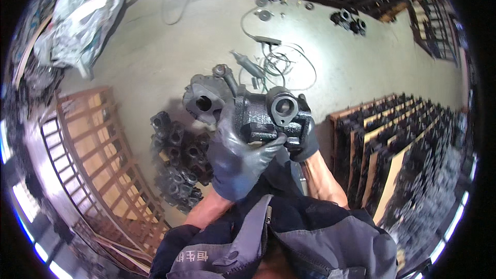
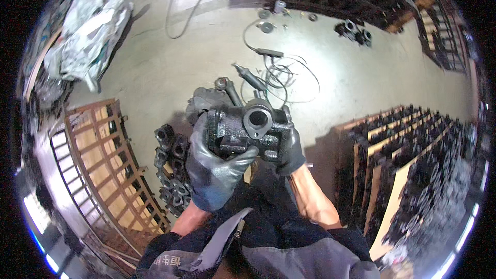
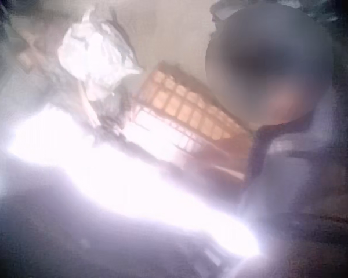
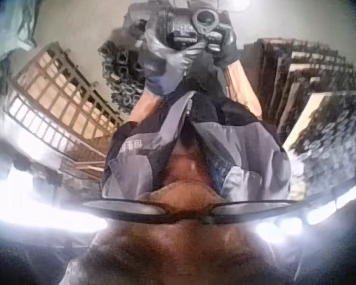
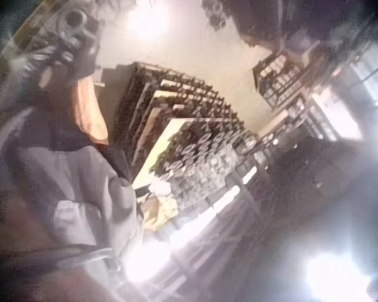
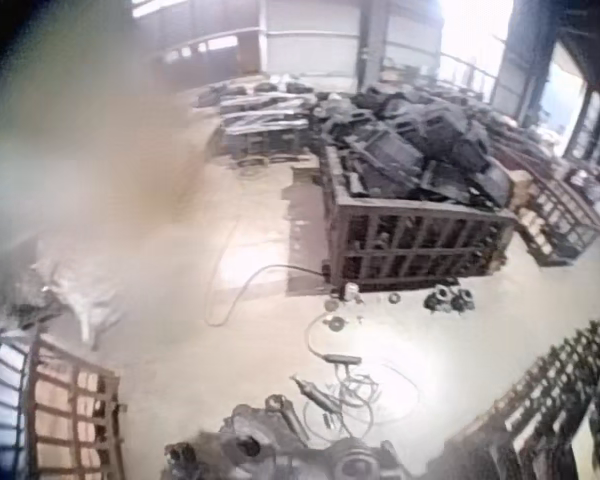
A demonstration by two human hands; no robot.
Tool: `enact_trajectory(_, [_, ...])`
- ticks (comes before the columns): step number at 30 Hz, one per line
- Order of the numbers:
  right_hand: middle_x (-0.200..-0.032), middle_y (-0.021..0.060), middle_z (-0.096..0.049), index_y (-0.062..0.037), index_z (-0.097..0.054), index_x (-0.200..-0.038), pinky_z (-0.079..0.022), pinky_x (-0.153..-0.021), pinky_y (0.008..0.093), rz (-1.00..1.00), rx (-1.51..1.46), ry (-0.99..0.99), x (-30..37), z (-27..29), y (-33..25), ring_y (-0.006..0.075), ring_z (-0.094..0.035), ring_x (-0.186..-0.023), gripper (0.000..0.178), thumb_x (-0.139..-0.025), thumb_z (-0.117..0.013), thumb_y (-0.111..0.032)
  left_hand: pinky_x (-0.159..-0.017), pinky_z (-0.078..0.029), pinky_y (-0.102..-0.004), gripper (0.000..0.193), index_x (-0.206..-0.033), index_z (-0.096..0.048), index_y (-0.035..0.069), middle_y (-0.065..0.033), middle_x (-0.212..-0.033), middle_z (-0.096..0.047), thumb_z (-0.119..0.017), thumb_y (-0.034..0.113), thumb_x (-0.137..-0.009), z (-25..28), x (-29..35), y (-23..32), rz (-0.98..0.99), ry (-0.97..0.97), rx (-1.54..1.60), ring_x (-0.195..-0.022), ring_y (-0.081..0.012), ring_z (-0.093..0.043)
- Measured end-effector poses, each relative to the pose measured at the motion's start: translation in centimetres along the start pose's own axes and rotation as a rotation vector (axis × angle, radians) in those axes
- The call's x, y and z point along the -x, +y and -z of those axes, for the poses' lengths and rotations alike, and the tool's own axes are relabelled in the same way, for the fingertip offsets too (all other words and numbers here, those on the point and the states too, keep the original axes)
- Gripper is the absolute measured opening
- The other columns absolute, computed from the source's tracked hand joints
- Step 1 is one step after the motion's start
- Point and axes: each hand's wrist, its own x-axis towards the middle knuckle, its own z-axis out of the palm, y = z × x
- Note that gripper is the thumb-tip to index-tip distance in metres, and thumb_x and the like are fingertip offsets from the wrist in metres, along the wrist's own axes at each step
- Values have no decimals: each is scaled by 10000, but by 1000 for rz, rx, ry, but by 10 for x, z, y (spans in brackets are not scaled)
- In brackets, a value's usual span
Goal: The person sits on the floor and uses a handheld angle grinder to smooth the surfaces of metal engine parts. After grinding, the person inspects the part and places it on a table with other finished parts before picking up another one to repeat the process.
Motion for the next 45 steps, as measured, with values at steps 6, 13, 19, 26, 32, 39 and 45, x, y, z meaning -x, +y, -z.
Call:
enact_trajectory(6, [-1089,135,-704,11,-620,-1228,-620,-756,327,221,-5,106,59,13,14,208,-713,-893,546,-1069,-375,-450,-828,-556,-347,669,-1189,-579,-28,-130,-1028,-715,-921,178,-653,-11,39,3,-330,-157,-420,-919,-221,-704])
enact_trajectory(13, [-1104,129,-703,-5,-622,-1238,-613,-768,336,464,48,178,130,41,5,209,-707,-902,558,-1055,-399,-483,-834,-552,-380,725,-1223,-579,6,-137,-1073,-719,-932,265,-645,-43,83,26,-334,-395,-394,-953,-256,-714])
enact_trajectory(19, [-1117,124,-703,-20,-625,-1247,-607,-778,343,683,112,332,182,86,3,209,-702,-910,570,-1044,-420,-511,-801,-547,-343,836,-1318,-482,-33,-154,-1097,-666,-921,286,-682,-97,99,25,-434,-647,-350,-990,-242,-672])
enact_trajectory(26, [-1146,96,-688,8,-638,-1240,-572,-875,310,818,54,612,216,110,18,167,-674,-984,583,-1048,-443,-508,-980,-469,-361,483,-1349,-494,-61,-175,-1246,-599,-546,267,-998,-127,68,-49,-177,-783,-139,-1128,-225,-589])
enact_trajectory(32, [-1225,84,-650,-12,-610,-1326,-478,-969,336,865,146,744,242,99,49,166,-589,-1114,599,-1016,-522,-516,-872,-542,-381,551,-1176,-664,18,-123,-1026,-702,-385,462,-1008,-153,62,-64,336,-919,260,-959,-238,-668])
enact_trajectory(39, [-1274,117,-638,34,-571,-1351,-457,-1016,331,1059,223,711,268,78,56,184,-605,-1139,546,-1074,-399,-404,-659,-561,-322,570,-1184,-652,30,-81,-896,-689,-346,473,-998,-157,63,-68,804,-955,306,-746,-186,-653])
enact_trajectory(45, [-1228,95,-662,6,-588,-1349,-467,-975,335,1037,209,862,305,78,71,175,-615,-1082,524,-1080,-375,-389,-648,-568,-312,597,-1259,-623,5,-75,-920,-704,-410,484,-972,-173,105,-65,608,-1045,226,-764,-169,-667])
